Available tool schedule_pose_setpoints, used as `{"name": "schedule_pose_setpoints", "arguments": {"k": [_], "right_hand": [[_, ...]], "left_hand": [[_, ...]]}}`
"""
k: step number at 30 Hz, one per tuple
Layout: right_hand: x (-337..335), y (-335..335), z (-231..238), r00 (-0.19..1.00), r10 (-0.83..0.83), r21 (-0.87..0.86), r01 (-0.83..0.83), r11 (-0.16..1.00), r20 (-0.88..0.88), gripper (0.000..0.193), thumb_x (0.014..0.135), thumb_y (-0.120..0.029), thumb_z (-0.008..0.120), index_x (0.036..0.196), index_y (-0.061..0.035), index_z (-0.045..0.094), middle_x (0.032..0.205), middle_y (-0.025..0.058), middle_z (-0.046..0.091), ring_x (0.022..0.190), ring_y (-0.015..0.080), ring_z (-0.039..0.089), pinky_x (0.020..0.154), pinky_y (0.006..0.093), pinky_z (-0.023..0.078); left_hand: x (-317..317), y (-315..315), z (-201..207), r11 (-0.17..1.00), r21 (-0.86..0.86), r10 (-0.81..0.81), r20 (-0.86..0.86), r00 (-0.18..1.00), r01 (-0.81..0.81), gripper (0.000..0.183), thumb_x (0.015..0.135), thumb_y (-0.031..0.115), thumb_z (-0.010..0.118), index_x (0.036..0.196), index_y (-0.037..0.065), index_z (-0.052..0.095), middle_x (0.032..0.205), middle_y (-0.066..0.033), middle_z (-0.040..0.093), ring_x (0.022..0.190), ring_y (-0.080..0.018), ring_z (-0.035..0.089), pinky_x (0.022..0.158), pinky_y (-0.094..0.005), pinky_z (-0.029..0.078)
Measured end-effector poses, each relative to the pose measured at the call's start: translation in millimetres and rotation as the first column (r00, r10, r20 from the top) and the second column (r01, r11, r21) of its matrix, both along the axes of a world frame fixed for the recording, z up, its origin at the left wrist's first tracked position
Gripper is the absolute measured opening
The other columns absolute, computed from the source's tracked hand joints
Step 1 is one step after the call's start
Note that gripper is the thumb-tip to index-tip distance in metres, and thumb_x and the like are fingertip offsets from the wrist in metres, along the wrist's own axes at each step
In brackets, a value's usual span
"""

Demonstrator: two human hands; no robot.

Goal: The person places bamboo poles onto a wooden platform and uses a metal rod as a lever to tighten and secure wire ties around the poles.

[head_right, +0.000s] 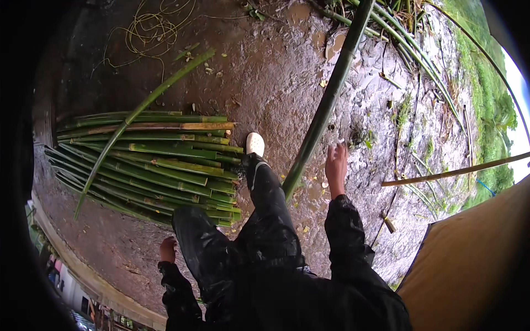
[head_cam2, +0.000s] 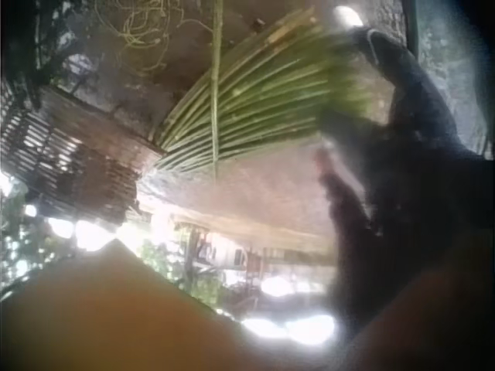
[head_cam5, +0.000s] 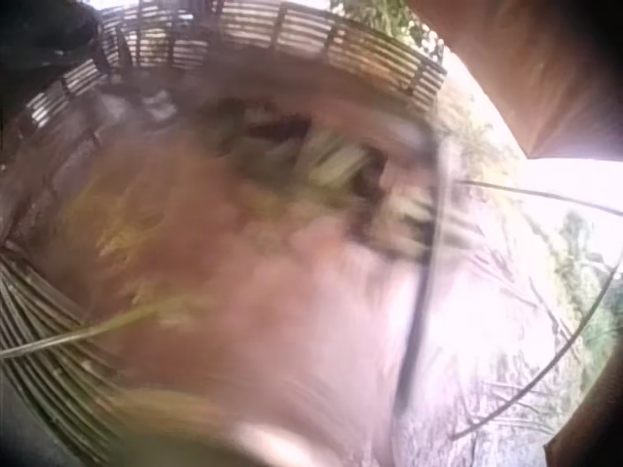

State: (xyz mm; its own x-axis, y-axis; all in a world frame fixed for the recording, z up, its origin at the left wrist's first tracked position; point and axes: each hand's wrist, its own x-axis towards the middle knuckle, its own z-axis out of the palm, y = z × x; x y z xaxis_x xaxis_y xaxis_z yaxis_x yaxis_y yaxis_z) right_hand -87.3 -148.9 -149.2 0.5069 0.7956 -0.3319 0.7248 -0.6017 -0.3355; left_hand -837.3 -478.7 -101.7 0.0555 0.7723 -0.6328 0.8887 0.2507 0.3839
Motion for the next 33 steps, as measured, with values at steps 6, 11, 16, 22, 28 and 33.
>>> {"name": "schedule_pose_setpoints", "arguments": {"k": [6, 11, 16, 22, 28, 33], "right_hand": [[70, 192, -23, 0.951, 0.185, -0.099, -0.165, 0.981, 0.249, 0.078, 0.099, -0.059, 0.056, 0.147, 0.0017, 0.045, 0.130, 0.0307, 0.056, 0.120, 0.0480, 0.057, 0.098, 0.0529, 0.048], [87, 280, -39, 0.975, 0.216, -0.243, -0.196, 0.950, 0.060, 0.083, 0.093, -0.061, 0.062, 0.138, 0.0083, 0.051, 0.130, 0.0363, 0.060, 0.124, 0.0488, 0.057, 0.103, 0.0527, 0.047], [125, 313, -72, 0.961, 0.270, -0.273, -0.245, 0.930, 0.055, 0.076, 0.090, -0.061, 0.068, 0.120, 0.0089, 0.061, 0.114, 0.0313, 0.068, 0.111, 0.0462, 0.064, 0.094, 0.0512, 0.050], [100, 328, -94, 0.983, 0.154, -0.472, -0.090, 0.877, 0.100, 0.091, 0.089, -0.069, 0.065, 0.125, 0.0139, 0.056, 0.121, 0.0350, 0.061, 0.114, 0.0465, 0.060, 0.099, 0.0524, 0.045], [164, 317, -110, 0.943, 0.309, -0.488, -0.213, 0.847, 0.125, 0.094, 0.088, -0.071, 0.066, 0.124, 0.0155, 0.053, 0.118, 0.0356, 0.060, 0.114, 0.0475, 0.059, 0.098, 0.0530, 0.046], [124, 330, -109, 0.982, 0.190, -0.561, -0.164, 0.811, -0.012, 0.093, 0.086, -0.070, 0.069, 0.112, 0.0188, 0.061, 0.107, 0.0344, 0.067, 0.101, 0.0453, 0.065, 0.089, 0.0518, 0.050]], "left_hand": [[76, 194, -96, 0.948, -0.118, 0.273, -0.166, 0.948, -0.294, 0.035, 0.095, 0.028, 0.062, 0.122, 0.007, 0.067, 0.109, -0.0228, 0.071, 0.104, -0.0423, 0.067, 0.089, -0.0484, 0.054], [167, 432, -173, 0.979, -0.021, 0.195, -0.173, 0.965, -0.202, 0.060, 0.089, 0.027, 0.073, 0.142, 0.007, 0.052, 0.131, -0.0231, 0.063, 0.121, -0.0445, 0.058, 0.104, -0.0557, 0.049], [274, 666, -244, 0.985, -0.144, 0.048, -0.287, 0.957, -0.092, 0.080, 0.089, 0.022, 0.072, 0.158, 0.012, 0.032, 0.157, -0.0169, 0.040, 0.151, -0.0385, 0.029, 0.115, -0.0604, 0.036], [259, 741, -357, 0.995, 0.034, 0.095, -0.473, 0.876, -0.090, 0.061, 0.102, 0.019, 0.048, 0.160, 0.029, 0.031, 0.162, -0.0137, 0.036, 0.153, -0.0356, 0.028, 0.121, -0.0681, 0.019], [289, 703, -362, 0.986, -0.163, -0.088, -0.354, 0.931, 0.032, 0.040, 0.104, 0.030, 0.048, 0.144, 0.031, 0.053, 0.149, -0.0047, 0.051, 0.142, -0.0332, 0.041, 0.118, -0.0667, 0.024], [290, 465, -275, 0.632, -0.775, -0.399, -0.331, 0.855, -0.005, 0.042, 0.108, 0.042, 0.042, 0.147, 0.033, 0.054, 0.146, -0.0061, 0.058, 0.140, -0.0269, 0.047, 0.116, -0.0630, 0.027]]}}
